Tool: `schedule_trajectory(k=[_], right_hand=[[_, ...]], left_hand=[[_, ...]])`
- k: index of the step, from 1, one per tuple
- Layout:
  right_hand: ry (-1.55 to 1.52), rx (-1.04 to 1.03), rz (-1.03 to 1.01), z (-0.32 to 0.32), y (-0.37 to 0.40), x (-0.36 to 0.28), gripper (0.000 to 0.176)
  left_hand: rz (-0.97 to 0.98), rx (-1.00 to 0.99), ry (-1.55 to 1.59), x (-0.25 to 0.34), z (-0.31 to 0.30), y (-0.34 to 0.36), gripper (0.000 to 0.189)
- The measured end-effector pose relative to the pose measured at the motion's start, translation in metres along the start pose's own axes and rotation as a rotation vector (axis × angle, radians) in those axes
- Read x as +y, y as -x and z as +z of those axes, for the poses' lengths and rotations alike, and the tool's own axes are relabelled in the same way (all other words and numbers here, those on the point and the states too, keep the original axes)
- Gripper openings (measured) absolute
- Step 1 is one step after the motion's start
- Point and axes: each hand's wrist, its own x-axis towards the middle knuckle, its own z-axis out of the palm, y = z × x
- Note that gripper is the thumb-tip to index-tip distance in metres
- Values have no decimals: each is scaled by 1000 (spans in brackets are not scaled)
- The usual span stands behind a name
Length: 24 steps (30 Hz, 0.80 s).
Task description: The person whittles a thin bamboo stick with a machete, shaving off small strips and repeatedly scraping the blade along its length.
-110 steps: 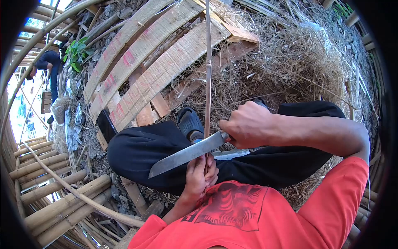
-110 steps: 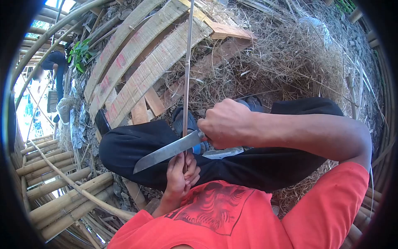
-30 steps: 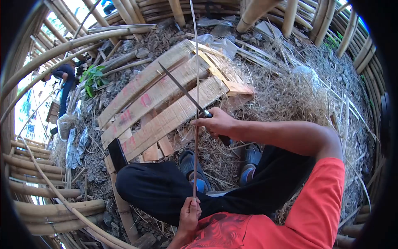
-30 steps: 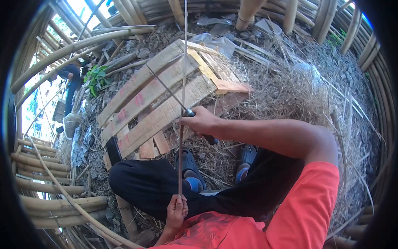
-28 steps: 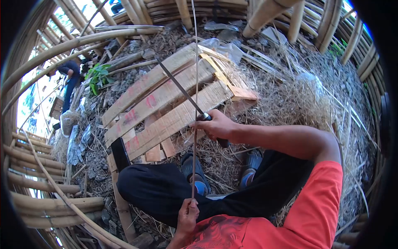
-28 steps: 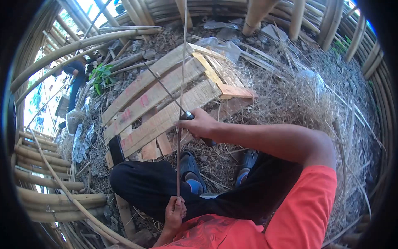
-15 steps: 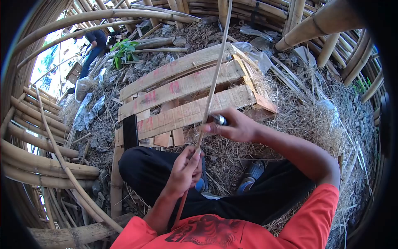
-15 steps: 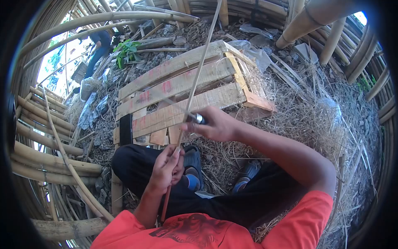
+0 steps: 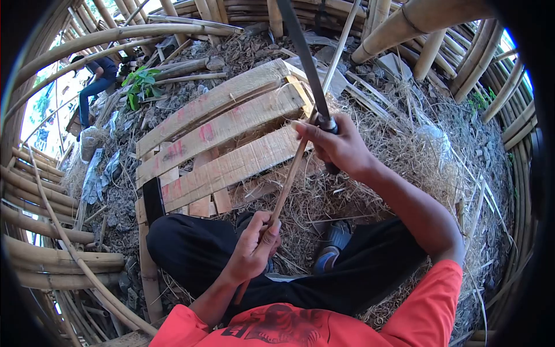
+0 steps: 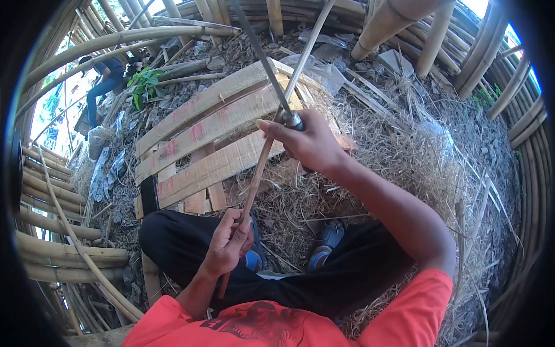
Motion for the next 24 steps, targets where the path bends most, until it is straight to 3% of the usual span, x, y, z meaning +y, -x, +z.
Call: schedule_trajectory(k=[2,5,8,9,12,13,16,19,23,24], right_hand=[[10,-12,-25,1,-2,5,37],[188,-45,-74,17,-1,-6,38],[168,-81,-202,27,-2,-5,40],[273,-129,-153,22,-3,-6,39],[823,-243,-292,19,13,-16,28],[878,-241,-420,21,14,-5,19],[1036,-212,-228,35,28,-6,17],[1112,-203,-253,32,29,-3,16],[1123,-98,-215,25,20,5,15],[1118,-10,-30,10,10,5,16]], left_hand=[[38,8,-112,-1,-2,-5,17],[-149,-23,-14,17,-7,-12,19],[-77,77,86,21,-10,-19,19],[-63,133,107,24,-9,-22,21],[-116,115,213,34,-15,-23,23],[-91,136,180,34,-13,-24,25],[-61,127,157,30,-7,-22,30],[-41,77,171,29,0,-18,33],[-156,54,296,28,0,-11,32],[-183,57,328,29,1,-5,31]])
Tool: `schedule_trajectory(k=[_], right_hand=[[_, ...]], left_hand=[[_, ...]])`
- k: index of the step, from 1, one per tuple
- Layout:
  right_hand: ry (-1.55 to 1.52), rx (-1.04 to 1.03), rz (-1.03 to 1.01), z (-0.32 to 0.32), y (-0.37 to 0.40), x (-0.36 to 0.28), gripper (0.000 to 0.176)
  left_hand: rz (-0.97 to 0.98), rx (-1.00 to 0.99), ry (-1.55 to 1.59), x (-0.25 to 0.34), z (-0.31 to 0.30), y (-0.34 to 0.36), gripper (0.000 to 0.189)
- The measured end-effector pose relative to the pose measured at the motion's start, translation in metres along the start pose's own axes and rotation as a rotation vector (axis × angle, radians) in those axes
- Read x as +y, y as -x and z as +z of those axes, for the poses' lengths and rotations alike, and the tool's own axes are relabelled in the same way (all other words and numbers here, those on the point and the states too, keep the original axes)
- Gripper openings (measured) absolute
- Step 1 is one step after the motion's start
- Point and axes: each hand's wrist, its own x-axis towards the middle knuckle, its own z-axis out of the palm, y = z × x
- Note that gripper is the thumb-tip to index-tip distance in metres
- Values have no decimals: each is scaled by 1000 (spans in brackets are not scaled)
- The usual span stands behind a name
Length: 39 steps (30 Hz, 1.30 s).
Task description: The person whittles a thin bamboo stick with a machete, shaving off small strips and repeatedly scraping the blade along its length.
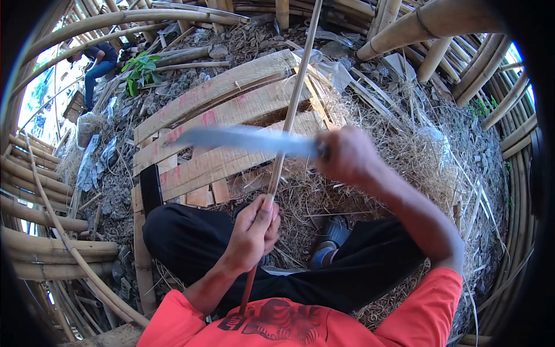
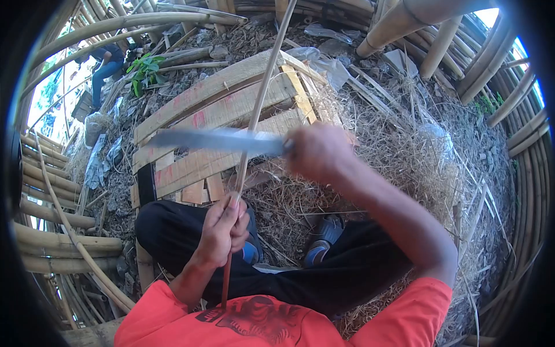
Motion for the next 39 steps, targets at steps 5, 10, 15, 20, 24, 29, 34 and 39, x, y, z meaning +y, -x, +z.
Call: schedule_trajectory(k=[5,10,15,20,24,29,34,39], right_hand=[[-73,32,147,-5,-14,26,17],[57,-121,-227,-3,-1,0,12],[175,-25,-248,7,-8,16,9],[31,-53,284,-4,-41,59,19],[8,208,288,-27,-36,99,22],[178,-105,-165,8,-14,51,13],[158,-58,-322,9,-8,21,11],[-876,18,-20,-7,-21,30,24]], left_hand=[[-22,-22,75,-6,-4,0,30],[-42,-121,79,-6,-16,-3,30],[-76,-80,87,-5,-19,-6,30],[-97,-41,123,-8,-21,4,31],[-188,-91,58,-22,-35,23,32],[-164,-49,102,-22,-40,12,34],[-135,-130,22,-19,-44,8,36],[-130,-112,-105,-8,-52,11,37]])
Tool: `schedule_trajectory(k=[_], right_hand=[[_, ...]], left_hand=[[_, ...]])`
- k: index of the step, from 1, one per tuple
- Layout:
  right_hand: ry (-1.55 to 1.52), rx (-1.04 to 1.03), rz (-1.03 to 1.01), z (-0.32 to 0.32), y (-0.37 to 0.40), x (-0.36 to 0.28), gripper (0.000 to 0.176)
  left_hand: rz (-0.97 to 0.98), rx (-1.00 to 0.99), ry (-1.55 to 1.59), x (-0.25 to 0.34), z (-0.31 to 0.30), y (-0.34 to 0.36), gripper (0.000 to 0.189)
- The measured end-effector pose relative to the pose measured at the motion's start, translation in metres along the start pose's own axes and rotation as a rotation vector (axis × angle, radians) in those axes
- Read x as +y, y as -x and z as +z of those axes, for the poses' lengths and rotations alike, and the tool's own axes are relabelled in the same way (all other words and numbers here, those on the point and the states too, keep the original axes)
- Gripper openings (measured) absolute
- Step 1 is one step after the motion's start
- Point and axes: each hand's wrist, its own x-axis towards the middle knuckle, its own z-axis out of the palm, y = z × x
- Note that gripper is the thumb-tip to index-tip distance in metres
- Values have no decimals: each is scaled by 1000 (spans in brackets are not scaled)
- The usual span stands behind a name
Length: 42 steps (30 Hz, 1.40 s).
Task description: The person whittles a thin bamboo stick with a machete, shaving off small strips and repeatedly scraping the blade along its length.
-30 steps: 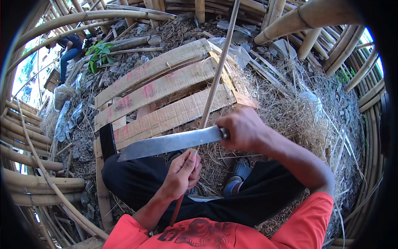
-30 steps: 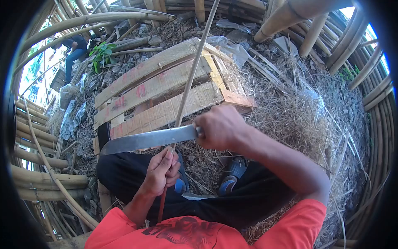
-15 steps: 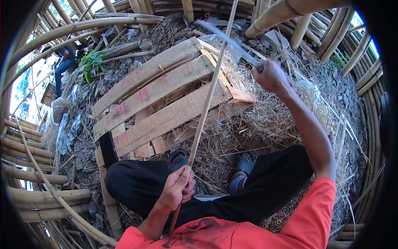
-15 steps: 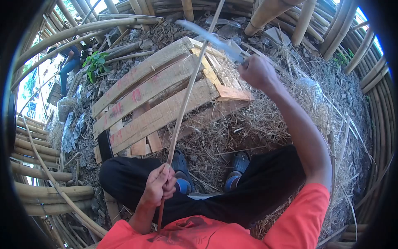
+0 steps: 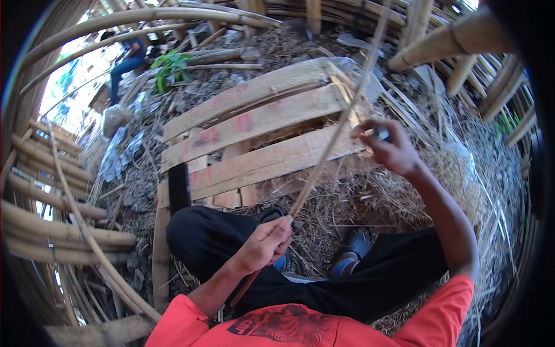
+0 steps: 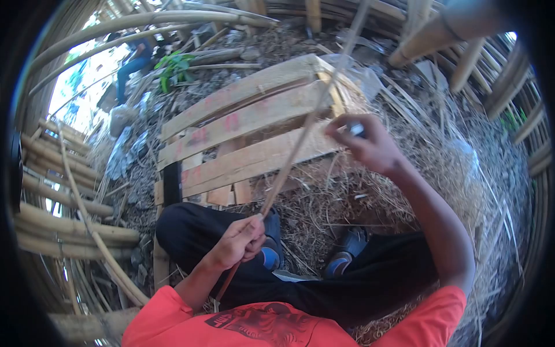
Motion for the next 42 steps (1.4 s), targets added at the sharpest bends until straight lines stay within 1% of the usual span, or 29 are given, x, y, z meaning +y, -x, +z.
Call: schedule_trajectory(k=[1,2,3,5,7,10,11,12,15,16,19,20,23,24,25,27,29,30,32,33,34,35,37,38,39,41,42], right_hand=[[-268,57,146,-3,3,-11,24],[-367,145,88,-1,2,-13,23],[-533,111,99,-2,-2,-14,25],[-307,180,70,6,0,-19,26],[-287,105,95,12,4,-17,27],[-239,14,140,34,16,-22,28],[-218,-15,157,41,19,-24,29],[-209,-101,182,45,19,-21,34],[81,-291,88,54,23,-33,42],[166,-326,28,53,23,-26,43],[623,-406,-396,46,31,-38,38],[704,-408,-355,48,36,-36,29],[1027,-341,-352,54,43,-27,23],[995,-292,-343,49,40,-24,16],[975,-202,-230,40,33,-20,14],[928,-24,2,15,18,-8,12],[847,139,60,-5,9,1,10],[922,192,146,-12,4,0,10],[832,141,-3,-5,18,-1,9],[790,112,-83,2,24,-4,8],[846,3,-339,13,29,-6,9],[933,-146,-423,21,33,-17,11],[1040,38,-229,4,18,1,15],[919,132,-79,-18,3,19,19],[824,294,179,-35,-6,18,23],[902,409,144,-50,-2,24,24],[825,354,99,-38,4,15,21]], left_hand=[[12,-8,-36,-3,-1,4,37],[21,-23,-73,-8,-2,7,36],[29,-45,-111,-11,-3,9,36],[-26,-45,-134,-13,-3,20,35],[-76,-65,-158,-16,-6,31,36],[-68,-10,-143,-22,-6,39,36],[-27,10,-157,-21,-5,38,36],[12,34,-171,-19,-2,34,36],[107,98,-169,-22,5,24,36],[138,117,-160,-23,5,22,35],[129,102,-72,-20,5,22,35],[113,94,-49,-22,4,22,35],[96,68,10,-26,4,25,35],[109,61,18,-22,8,28,35],[121,54,25,-21,10,30,35],[58,32,101,-25,7,35,36],[28,26,131,-31,11,37,37],[16,25,117,-35,16,37,37],[-9,15,105,-39,20,36,38],[8,-9,118,-37,20,32,38],[19,-29,132,-36,21,30,38],[18,-46,145,-36,20,32,38],[1,-35,217,-32,15,34,39],[-1,-32,255,-30,13,35,39],[-15,-21,231,-31,12,37,39],[-31,-4,187,-41,11,37,39],[-46,-24,229,-49,9,35,36]])
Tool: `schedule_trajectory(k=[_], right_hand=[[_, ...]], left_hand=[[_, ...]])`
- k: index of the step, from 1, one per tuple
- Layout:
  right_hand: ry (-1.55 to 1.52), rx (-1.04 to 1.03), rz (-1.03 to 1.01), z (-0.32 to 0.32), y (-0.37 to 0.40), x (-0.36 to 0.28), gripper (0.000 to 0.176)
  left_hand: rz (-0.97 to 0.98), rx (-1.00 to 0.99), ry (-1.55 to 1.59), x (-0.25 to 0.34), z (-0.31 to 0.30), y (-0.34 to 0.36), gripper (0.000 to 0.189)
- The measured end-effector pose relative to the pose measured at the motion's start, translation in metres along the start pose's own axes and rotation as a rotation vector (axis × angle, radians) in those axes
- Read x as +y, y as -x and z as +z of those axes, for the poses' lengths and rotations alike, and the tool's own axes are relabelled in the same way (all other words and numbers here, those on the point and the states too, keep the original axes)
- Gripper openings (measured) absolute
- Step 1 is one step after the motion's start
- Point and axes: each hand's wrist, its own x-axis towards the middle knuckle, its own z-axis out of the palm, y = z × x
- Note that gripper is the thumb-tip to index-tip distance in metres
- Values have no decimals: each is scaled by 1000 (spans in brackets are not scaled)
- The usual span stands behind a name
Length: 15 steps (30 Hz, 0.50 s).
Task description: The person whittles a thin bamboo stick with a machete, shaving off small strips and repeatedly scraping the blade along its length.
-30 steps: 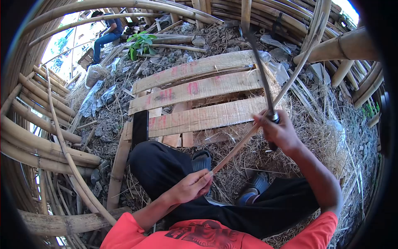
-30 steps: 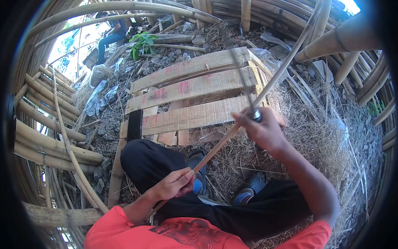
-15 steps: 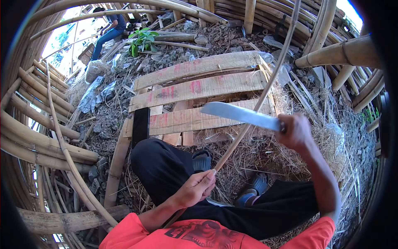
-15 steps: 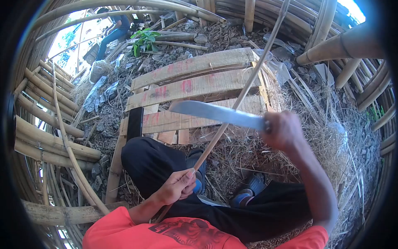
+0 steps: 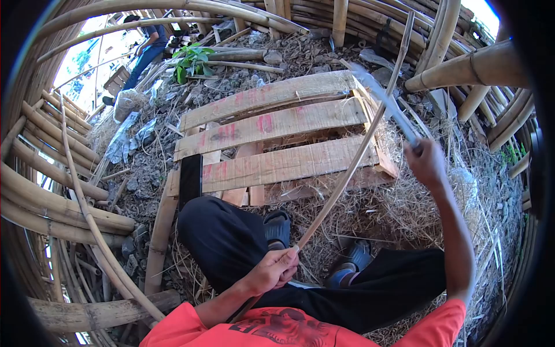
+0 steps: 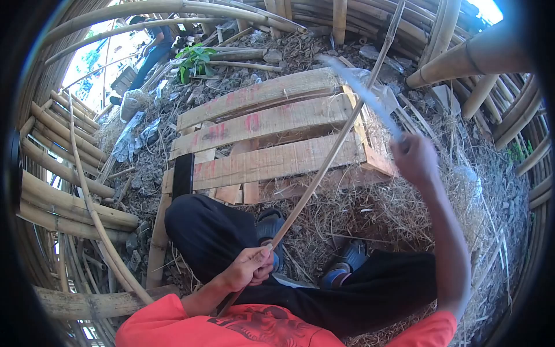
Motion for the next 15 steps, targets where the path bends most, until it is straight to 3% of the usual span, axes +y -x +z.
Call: schedule_trajectory(k=[1,3,5,9,10,11,12,13,14,15], right_hand=[[-88,-48,-38,3,15,-12,17],[29,-108,-489,19,29,-18,7],[213,-308,-576,6,30,-38,11],[117,25,80,3,-15,9,21],[45,88,23,1,-11,15,23],[15,-51,67,-4,-2,5,21],[38,-94,-101,13,7,12,18],[7,-292,-167,12,20,-7,15],[95,-336,-476,18,31,-15,14],[247,-502,-532,7,34,-39,13]], left_hand=[[9,-3,-4,-2,0,-4,36],[1,-19,-23,-5,1,-8,36],[1,-46,-34,-1,1,-9,36],[-99,-4,36,-3,-4,0,37],[-105,-14,4,-7,-3,1,38],[-115,-29,0,-8,-3,-1,38],[-126,-39,2,-10,-1,-3,39],[-144,-43,5,-14,0,-2,39],[-142,-47,17,-16,1,-2,39],[-134,-52,23,-17,0,-2,40]])
